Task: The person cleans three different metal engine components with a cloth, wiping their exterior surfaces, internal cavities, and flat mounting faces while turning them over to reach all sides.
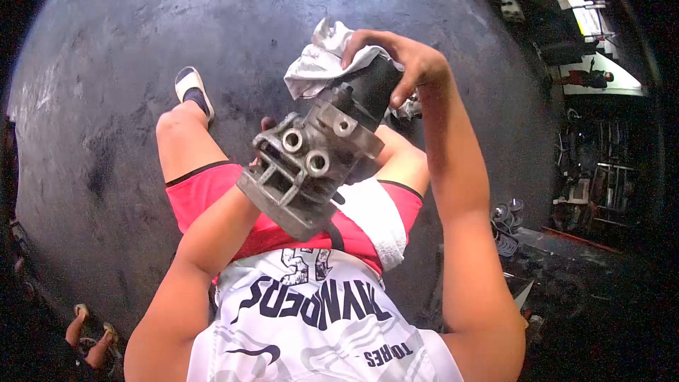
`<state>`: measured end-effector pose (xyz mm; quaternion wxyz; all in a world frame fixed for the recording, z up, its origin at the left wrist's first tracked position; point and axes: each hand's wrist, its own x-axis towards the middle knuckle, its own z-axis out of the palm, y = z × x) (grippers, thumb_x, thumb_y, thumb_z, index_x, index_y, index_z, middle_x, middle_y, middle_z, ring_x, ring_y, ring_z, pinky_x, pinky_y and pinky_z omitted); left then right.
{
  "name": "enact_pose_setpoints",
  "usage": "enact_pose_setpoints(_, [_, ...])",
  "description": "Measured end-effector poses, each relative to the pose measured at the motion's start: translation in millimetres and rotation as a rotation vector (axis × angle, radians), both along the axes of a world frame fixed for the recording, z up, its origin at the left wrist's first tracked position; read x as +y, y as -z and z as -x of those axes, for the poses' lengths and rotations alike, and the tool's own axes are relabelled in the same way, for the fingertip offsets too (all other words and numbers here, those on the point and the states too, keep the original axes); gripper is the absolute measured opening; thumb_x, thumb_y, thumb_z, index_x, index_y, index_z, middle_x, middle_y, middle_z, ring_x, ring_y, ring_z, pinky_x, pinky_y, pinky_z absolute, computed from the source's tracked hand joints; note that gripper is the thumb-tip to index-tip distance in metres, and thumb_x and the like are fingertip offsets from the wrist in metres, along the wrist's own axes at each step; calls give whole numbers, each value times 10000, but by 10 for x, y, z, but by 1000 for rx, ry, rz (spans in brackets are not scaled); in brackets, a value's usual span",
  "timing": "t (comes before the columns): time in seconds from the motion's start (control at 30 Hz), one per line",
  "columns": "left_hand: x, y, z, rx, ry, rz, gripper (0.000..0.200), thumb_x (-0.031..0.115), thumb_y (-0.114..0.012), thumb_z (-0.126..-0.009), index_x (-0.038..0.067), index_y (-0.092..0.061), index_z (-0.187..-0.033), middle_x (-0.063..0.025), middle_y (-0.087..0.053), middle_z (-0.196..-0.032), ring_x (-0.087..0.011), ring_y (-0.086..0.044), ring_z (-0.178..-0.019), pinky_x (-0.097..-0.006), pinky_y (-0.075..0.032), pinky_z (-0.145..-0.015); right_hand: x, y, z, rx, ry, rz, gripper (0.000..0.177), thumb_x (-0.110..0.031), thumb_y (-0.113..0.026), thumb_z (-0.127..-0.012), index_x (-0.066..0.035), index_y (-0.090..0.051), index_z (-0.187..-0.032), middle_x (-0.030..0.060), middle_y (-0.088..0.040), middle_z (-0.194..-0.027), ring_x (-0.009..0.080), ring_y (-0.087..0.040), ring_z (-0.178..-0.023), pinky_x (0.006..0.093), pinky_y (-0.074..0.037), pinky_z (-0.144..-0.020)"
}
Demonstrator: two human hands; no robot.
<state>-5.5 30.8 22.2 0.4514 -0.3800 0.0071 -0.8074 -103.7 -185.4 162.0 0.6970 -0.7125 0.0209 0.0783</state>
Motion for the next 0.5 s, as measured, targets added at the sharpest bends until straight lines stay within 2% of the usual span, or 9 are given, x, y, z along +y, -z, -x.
enact_pose_setpoints(0.07, [61, 51, 16, 34, 3, -26, 883, 657, -569, -702, 107, -337, -1352, -205, -377, -1345, -409, -430, -1172, -592, -342, -967, 90, 207, 79, -4, 74, -143, 781, -320, -859, -437, 41, -537, -1049, 105, -564, -1026, 181, -526, -994, 300, -401, -866])
enact_pose_setpoints(0.1, [39, 304, 22, -291, 63, -206, 938, 621, -653, -639, 111, -331, -1356, -218, -418, -1306, -417, -473, -1128, -616, -373, -917, 108, 253, 76, -27, 149, -265, 752, -358, -847, -478, 44, -555, -1042, 109, -572, -1036, 183, -527, -1001, 305, -398, -878])
enact_pose_setpoints(0.13, [75, 542, 8, -426, 115, -316, 946, 574, -693, -630, 105, -321, -1362, -202, -435, -1296, -374, -490, -1126, -545, -398, -939, 66, 261, 53, -24, 150, -270, 752, -358, -847, -478, 44, -555, -1042, 109, -572, -1036, 183, -527, -1001, 305, -398, -878])
enact_pose_setpoints(0.23, [129, 239, -191, -708, -115, -222, 1048, 437, -776, -606, 91, -201, -1410, -141, -372, -1355, -277, -434, -1200, -411, -384, -981, 37, 174, 2, 121, 144, 186, 574, -513, -703, -687, 24, -651, -885, 88, -641, -907, 179, -565, -932, 313, -388, -895])
enact_pose_setpoints(0.27, [135, 123, -231, -710, -134, -183, 1101, 419, -787, -594, 59, -151, -1417, -139, -334, -1379, -245, -394, -1233, -373, -344, -1008, 38, 176, -36, 23, 124, 70, 416, -379, -692, -758, 11, -656, -897, 69, -650, -857, 148, -585, -850, 282, -435, -798])
enact_pose_setpoints(0.33, [141, 151, -198, -778, -206, -173, 1153, 400, -815, -552, 12, -146, -1407, -152, -333, -1377, -229, -385, -1239, -346, -322, -1019, -71, 278, 20, 122, 655, 213, 232, -195, -677, -777, -3, -638, -900, 55, -645, -871, 111, -580, -752, 220, -442, -689])
enact_pose_setpoints(0.4, [180, 100, -199, -773, -168, -178, 1158, 375, -821, -539, -4, -146, -1402, -160, -338, -1373, -229, -400, -1229, -340, -326, -1016, -213, 303, -1, -243, 856, 1, 189, -154, -681, -788, -13, -655, -912, 48, -654, -839, 82, -593, -730, 189, -464, -609])
enact_pose_setpoints(0.43, [186, 78, -217, -777, -158, -187, 1164, 350, -826, -527, -19, -147, -1397, -169, -344, -1369, -230, -414, -1219, -335, -330, -1012, -311, 227, 84, -222, 914, 285, 256, -174, -609, -843, 13, -608, -1018, 116, -641, -929, 160, -616, -777, 274, -508, -708])
enact_pose_setpoints(0.5, [200, 94, -217, -766, -113, -195, 1156, 324, -824, -523, -16, -149, -1398, -169, -359, -1358, -234, -431, -1205, -332, -337, -1007, -509, 73, 209, -365, 1168, 277, 219, -167, -615, -839, -20, -604, -1001, 86, -633, -891, 155, -605, -759, 274, -507, -693])
